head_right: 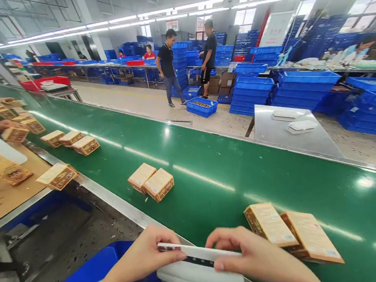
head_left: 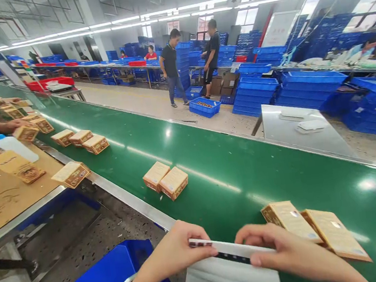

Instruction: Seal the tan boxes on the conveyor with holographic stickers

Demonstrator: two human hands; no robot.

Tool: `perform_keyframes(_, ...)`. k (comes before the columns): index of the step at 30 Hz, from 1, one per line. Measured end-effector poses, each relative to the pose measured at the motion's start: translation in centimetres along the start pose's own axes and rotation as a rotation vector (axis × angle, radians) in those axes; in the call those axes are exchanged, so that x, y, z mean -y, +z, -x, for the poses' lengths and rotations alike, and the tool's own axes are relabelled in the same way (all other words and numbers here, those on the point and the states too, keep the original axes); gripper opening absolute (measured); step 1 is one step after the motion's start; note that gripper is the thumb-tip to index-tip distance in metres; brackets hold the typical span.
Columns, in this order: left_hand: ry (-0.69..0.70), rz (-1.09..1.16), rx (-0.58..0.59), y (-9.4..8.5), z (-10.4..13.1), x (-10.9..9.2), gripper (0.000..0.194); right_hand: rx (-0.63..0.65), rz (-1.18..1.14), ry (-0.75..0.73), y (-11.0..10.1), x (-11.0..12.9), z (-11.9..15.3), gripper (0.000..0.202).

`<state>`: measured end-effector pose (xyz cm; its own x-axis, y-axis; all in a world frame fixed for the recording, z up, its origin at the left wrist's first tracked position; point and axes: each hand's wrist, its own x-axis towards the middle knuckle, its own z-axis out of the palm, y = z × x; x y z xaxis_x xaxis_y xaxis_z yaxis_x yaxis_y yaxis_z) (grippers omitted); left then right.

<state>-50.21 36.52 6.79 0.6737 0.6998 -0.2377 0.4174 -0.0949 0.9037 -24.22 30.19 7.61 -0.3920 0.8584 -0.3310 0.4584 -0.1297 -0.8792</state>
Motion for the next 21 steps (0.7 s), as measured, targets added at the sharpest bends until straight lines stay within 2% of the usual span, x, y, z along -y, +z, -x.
perform_keyframes(1, -0.048, 0.016, -0.044, -0.8, 1.1, 1.0, 0.026, 0.002, -0.039, -0.036, -0.8, 0.3, -1.9, 0.039)
perform_keyframes(3, -0.133, 0.056, -0.118, -2.9, 3.5, 3.2, 0.028, -0.14, -0.013, -0.068, -1.5, 0.9, -5.9, 0.043)
perform_keyframes(5, -0.141, 0.061, -0.235, -6.1, 6.3, 5.4, 0.024, -0.3, 0.107, -0.101, -1.0, 2.0, -9.7, 0.041)
perform_keyframes(6, -0.104, 0.059, -0.325, -8.2, 7.7, 6.4, 0.02, -0.312, 0.161, -0.133, -0.3, 2.7, -11.3, 0.039)
perform_keyframes(7, -0.082, 0.082, -0.47, -10.6, 9.2, 7.4, 0.018, -0.279, 0.196, -0.178, 0.4, 3.6, -12.7, 0.037)
perform_keyframes(9, -0.083, 0.307, -0.784, -15.9, 11.8, 9.3, 0.018, -0.159, 0.258, -0.282, 1.8, 5.6, -15.2, 0.032)
perform_keyframes(12, -0.049, 0.437, -0.995, -23.6, 14.8, 12.1, 0.026, -0.035, 0.424, -0.413, 3.4, 8.7, -20.0, 0.023)
perform_keyframes(14, 0.031, 0.55, -1.079, -27.3, 15.8, 13.9, 0.032, 0.01, 0.564, -0.494, 4.6, 11.2, -24.8, 0.021)
perform_keyframes(15, 0.084, 0.612, -1.109, -28.5, 16.1, 14.8, 0.035, 0.028, 0.609, -0.521, 5.4, 12.6, -27.7, 0.021)
perform_keyframes(17, 0.209, 0.738, -1.142, -29.8, 16.5, 16.9, 0.04, 0.039, 0.68, -0.574, 7.9, 15.9, -33.8, 0.033)
perform_keyframes(19, 0.334, 0.861, -1.147, -29.7, 17.1, 19.3, 0.041, 0.074, 0.761, -0.659, 11.3, 19.4, -39.4, 0.051)
perform_keyframes(21, 0.443, 0.979, -1.126, -28.6, 18.0, 22.0, 0.039, 0.146, 0.843, -0.746, 15.1, 22.8, -43.9, 0.06)
